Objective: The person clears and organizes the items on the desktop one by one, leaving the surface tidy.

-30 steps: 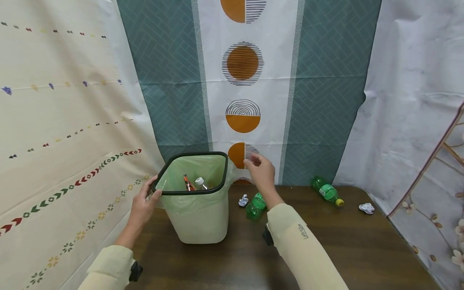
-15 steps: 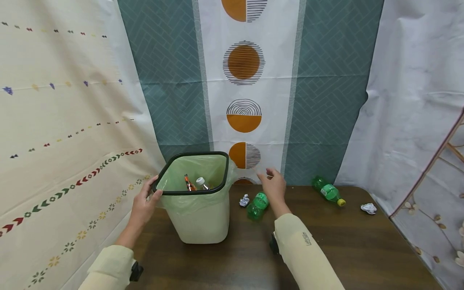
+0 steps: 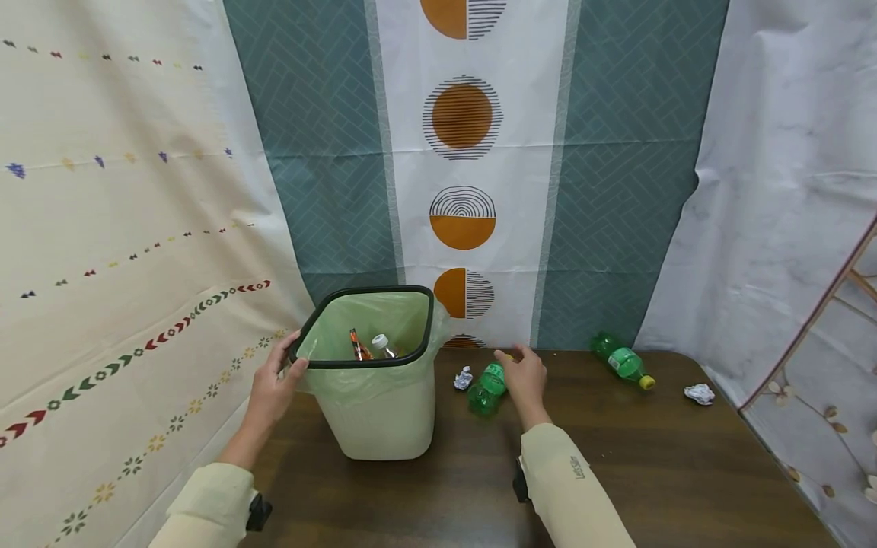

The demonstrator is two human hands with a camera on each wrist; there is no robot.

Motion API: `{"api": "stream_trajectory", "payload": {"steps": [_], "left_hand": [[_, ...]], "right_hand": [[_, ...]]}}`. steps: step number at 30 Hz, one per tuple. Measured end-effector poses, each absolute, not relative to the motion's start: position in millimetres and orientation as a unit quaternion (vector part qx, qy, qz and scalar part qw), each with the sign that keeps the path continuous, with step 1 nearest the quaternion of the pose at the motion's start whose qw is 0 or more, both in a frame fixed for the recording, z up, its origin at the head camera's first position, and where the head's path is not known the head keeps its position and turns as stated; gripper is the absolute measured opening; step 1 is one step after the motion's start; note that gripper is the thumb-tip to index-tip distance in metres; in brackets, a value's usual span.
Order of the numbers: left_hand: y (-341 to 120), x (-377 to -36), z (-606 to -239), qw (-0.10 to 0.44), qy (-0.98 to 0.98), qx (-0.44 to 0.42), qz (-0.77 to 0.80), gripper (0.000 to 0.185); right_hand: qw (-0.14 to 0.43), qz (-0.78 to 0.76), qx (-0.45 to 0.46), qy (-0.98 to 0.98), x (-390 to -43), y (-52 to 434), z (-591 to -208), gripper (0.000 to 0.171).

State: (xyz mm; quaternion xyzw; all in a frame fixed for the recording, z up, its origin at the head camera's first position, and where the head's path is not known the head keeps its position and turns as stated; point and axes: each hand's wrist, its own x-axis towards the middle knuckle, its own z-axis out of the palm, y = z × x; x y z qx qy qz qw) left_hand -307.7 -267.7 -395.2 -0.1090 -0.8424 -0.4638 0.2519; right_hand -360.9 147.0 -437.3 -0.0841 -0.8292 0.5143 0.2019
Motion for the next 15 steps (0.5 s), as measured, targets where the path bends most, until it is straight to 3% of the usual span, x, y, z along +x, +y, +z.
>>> {"api": "stream_trajectory", "payload": {"steps": [15], "left_hand": [[-268,-307,-395,0.252,-0.843,-0.108,-0.463,0.058]], "right_hand": [[0.161,0.509,-0.121,-0.837,-356,139,-470,0.053]]}}
